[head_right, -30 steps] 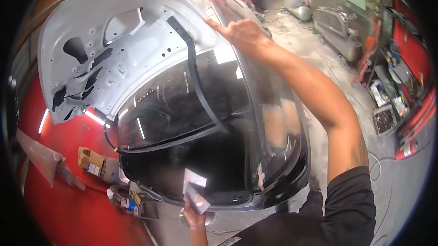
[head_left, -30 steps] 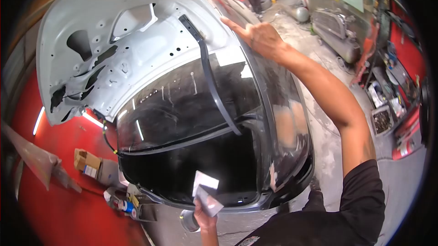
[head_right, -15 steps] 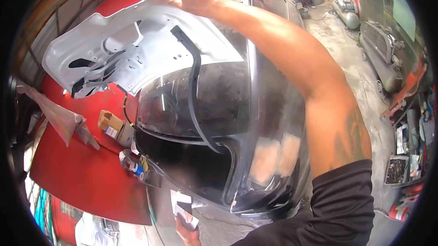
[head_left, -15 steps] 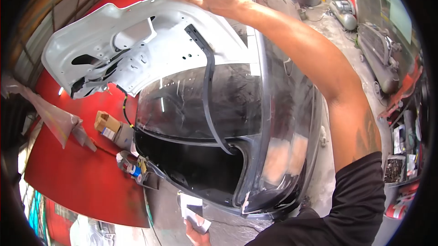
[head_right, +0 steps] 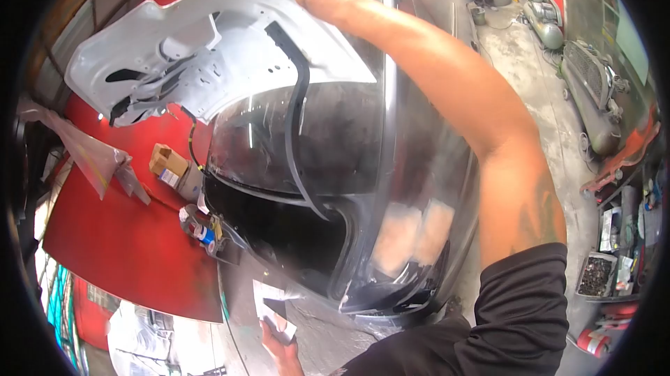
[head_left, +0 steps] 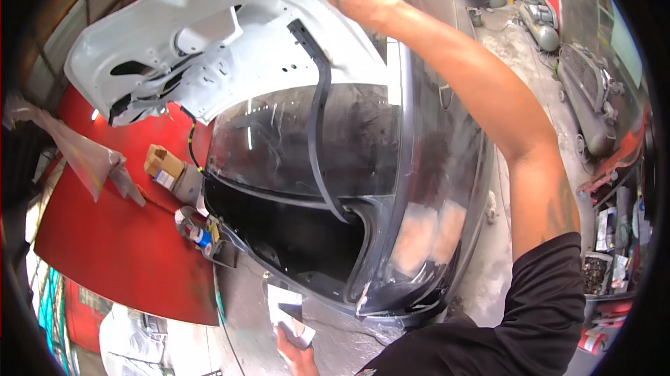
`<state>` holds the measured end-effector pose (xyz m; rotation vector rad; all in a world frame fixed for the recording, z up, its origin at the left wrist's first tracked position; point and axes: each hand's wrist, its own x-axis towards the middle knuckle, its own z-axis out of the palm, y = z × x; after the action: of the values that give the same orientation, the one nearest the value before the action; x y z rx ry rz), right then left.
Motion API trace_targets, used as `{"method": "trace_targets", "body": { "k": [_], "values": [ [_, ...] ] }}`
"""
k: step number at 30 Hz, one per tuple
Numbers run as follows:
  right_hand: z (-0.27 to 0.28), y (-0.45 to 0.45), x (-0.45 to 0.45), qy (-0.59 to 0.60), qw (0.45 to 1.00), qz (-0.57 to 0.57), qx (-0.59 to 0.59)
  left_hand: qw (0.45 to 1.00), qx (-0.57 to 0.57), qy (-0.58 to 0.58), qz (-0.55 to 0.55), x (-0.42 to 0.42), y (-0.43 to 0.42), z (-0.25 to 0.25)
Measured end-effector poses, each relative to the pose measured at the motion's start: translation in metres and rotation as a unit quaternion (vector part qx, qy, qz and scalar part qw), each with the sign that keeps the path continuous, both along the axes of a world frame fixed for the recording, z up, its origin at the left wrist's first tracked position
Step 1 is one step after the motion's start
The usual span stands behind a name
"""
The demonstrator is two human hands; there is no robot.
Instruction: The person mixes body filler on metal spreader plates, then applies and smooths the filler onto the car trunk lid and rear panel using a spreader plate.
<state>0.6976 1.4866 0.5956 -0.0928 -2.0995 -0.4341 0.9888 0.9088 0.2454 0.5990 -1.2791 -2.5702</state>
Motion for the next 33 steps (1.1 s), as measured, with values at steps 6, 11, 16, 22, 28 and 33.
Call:
{"method": "trace_targets", "body": {
  "k": [6,11,16,22,28,33],
  "values": [
    [-0.044,0.0,0.067,-0.061,0.911,0.343,-0.22,0.999,0.006,-0.049,0.006,-0.004,-0.044,-0.018],
    [-0.124,-0.107,0.126,-0.223,0.803,0.376,-0.405,0.995,0.097,-0.021,0.014,-0.008,-0.092,-0.037],
    [-0.204,-0.341,0.185,-0.506,0.61,0.365,-0.488,0.993,0.114,0.01,-0.008,-0.001,-0.19,-0.062],
    [-0.332,-0.575,0.218,-0.695,0.304,0.332,-0.56,0.989,0.11,-0.041,0.09,-0.001,-0.334,-0.104],
    [-0.394,-0.727,0.21,-0.685,0.083,0.292,-0.663,0.986,0.104,-0.06,0.119,-0.014,-0.448,-0.07],
    [-0.412,-0.81,0.168,-0.715,0.064,0.327,-0.614,0.975,0.13,-0.079,0.163,-0.054,-0.521,-0.083]
  ]
}}
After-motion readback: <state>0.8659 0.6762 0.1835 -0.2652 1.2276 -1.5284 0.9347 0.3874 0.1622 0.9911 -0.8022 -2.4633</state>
